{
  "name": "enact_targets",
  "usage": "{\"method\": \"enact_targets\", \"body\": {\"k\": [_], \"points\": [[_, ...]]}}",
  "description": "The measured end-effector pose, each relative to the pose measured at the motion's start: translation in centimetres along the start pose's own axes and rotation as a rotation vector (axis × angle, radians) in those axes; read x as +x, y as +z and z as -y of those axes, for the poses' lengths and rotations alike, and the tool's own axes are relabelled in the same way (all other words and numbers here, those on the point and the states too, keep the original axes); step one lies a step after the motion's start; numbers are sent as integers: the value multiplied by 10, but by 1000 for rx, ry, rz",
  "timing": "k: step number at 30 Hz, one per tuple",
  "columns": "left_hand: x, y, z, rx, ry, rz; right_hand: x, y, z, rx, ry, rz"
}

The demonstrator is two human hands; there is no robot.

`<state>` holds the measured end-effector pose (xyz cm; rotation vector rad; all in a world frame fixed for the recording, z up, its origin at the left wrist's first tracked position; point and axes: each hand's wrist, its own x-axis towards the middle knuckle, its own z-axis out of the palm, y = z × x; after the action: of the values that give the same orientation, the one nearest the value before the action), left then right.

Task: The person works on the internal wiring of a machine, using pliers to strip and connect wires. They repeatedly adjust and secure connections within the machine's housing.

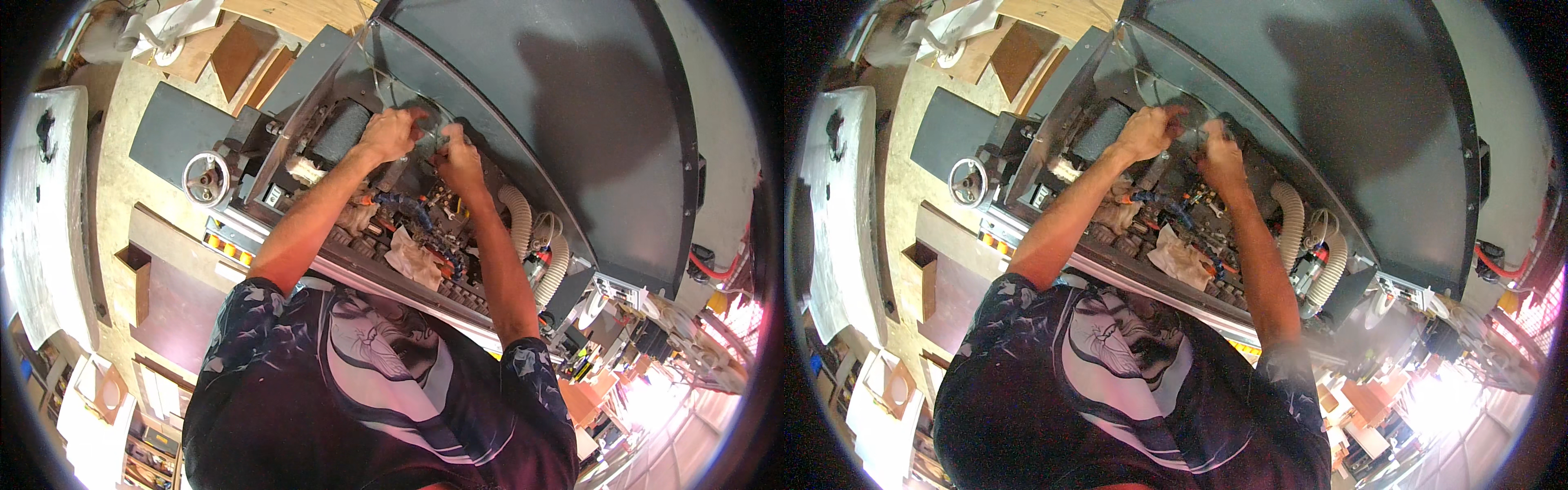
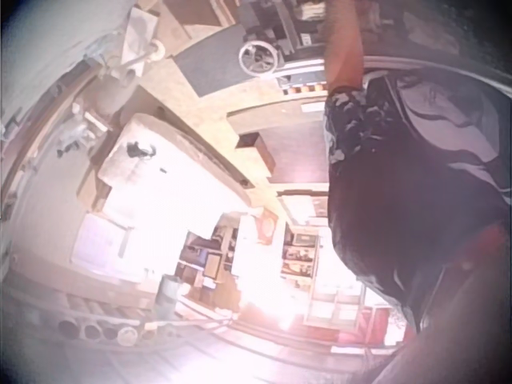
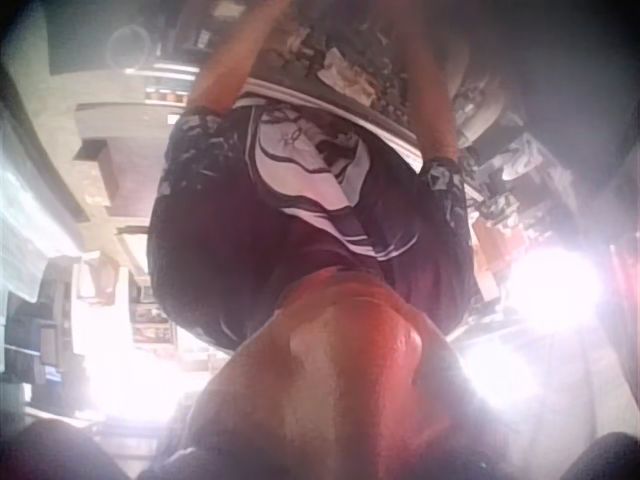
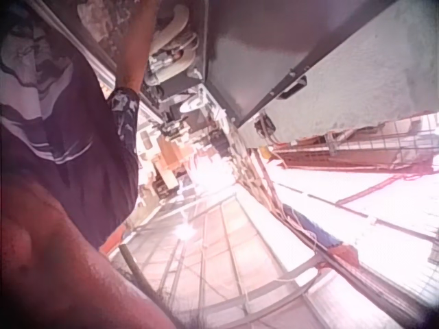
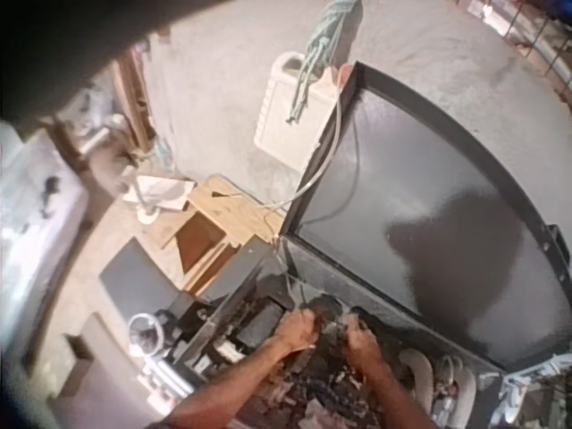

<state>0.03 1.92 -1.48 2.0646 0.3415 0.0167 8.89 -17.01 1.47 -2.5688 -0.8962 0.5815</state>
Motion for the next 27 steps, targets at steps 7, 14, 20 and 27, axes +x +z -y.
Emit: {"method": "enact_targets", "body": {"k": [7,14,20,27], "points": [[-13,-7,-9,116,31,-7,7,-8,6,-118,-318,85],[-17,-7,-6,45,41,-111,26,0,-5,59,-50,243],[-16,-7,-4,105,25,-97,28,-8,6,-126,-118,311],[-24,-12,-9,285,-60,-64,22,-17,31,-278,-275,295]]}}
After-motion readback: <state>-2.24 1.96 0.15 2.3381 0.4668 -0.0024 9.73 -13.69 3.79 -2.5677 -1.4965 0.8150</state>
